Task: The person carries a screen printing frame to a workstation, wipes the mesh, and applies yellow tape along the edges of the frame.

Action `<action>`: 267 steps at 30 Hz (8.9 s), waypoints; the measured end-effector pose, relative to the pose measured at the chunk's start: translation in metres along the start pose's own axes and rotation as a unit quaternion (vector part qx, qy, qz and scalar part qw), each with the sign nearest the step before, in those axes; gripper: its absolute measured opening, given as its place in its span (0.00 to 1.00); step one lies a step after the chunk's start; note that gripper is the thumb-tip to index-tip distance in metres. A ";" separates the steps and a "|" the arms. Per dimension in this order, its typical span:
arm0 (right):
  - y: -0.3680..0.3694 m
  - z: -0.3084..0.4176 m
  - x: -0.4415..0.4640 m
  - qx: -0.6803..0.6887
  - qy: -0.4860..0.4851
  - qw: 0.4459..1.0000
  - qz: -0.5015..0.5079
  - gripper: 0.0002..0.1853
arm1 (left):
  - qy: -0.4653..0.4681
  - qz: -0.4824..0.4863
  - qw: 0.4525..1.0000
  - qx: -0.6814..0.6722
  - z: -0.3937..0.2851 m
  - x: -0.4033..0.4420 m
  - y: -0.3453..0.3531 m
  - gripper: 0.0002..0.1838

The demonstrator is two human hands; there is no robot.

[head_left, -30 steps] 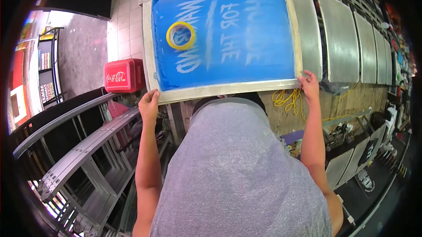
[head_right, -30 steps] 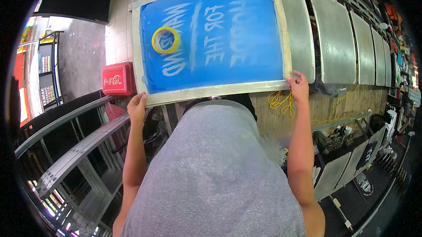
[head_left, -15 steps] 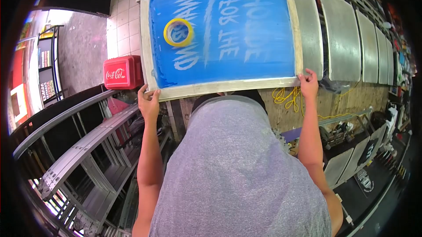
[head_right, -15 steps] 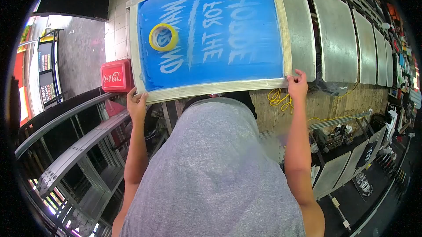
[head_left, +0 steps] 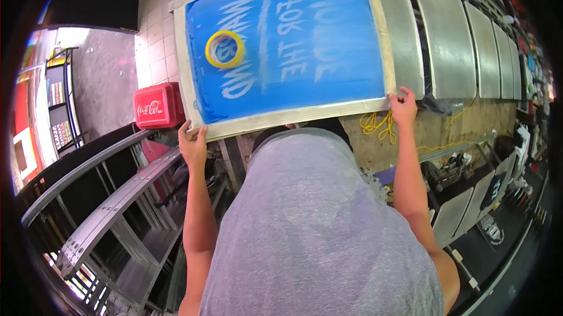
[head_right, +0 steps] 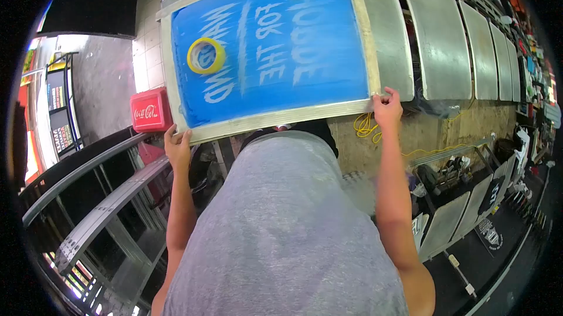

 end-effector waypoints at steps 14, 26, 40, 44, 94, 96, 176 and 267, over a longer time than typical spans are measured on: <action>-0.001 0.006 -0.002 0.016 -0.017 1.000 -0.018 0.25 | -0.017 0.015 0.999 -0.049 0.016 0.004 0.001 0.30; -0.021 0.000 -0.009 -0.104 -0.071 0.992 -0.025 0.33 | -0.040 0.020 0.998 -0.049 0.019 0.004 0.000 0.30; 0.017 -0.006 -0.010 -0.047 -0.125 0.984 -0.115 0.27 | -0.031 0.013 0.998 -0.052 0.008 0.000 0.002 0.30; 0.019 -0.027 0.011 -0.034 -0.097 0.987 -0.124 0.17 | -0.021 0.012 0.998 -0.053 0.019 0.005 0.000 0.30; -0.052 0.006 -0.009 -0.175 -0.218 0.945 -0.170 0.11 | -0.055 0.016 0.998 -0.027 0.010 0.008 0.000 0.35; -0.056 0.013 -0.007 -0.162 -0.234 0.947 -0.147 0.11 | -0.055 0.024 0.998 -0.033 0.012 0.009 0.000 0.35; -0.063 0.240 -0.152 0.326 -0.352 0.775 0.411 0.40 | 0.396 0.419 0.816 0.044 -0.276 -0.166 0.139 0.13; -0.226 0.022 0.108 -0.103 0.059 0.945 -0.304 0.34 | 0.219 0.340 0.886 0.226 -0.233 0.017 0.016 0.12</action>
Point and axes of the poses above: each hand's wrist, its own x-axis towards the middle knuckle, its own y-axis out of the palm, z = x × y, the point moved 8 cm from there along x, towards the middle knuckle, and after that the axes turned 11 degrees about -x, right-handed, at the moved point
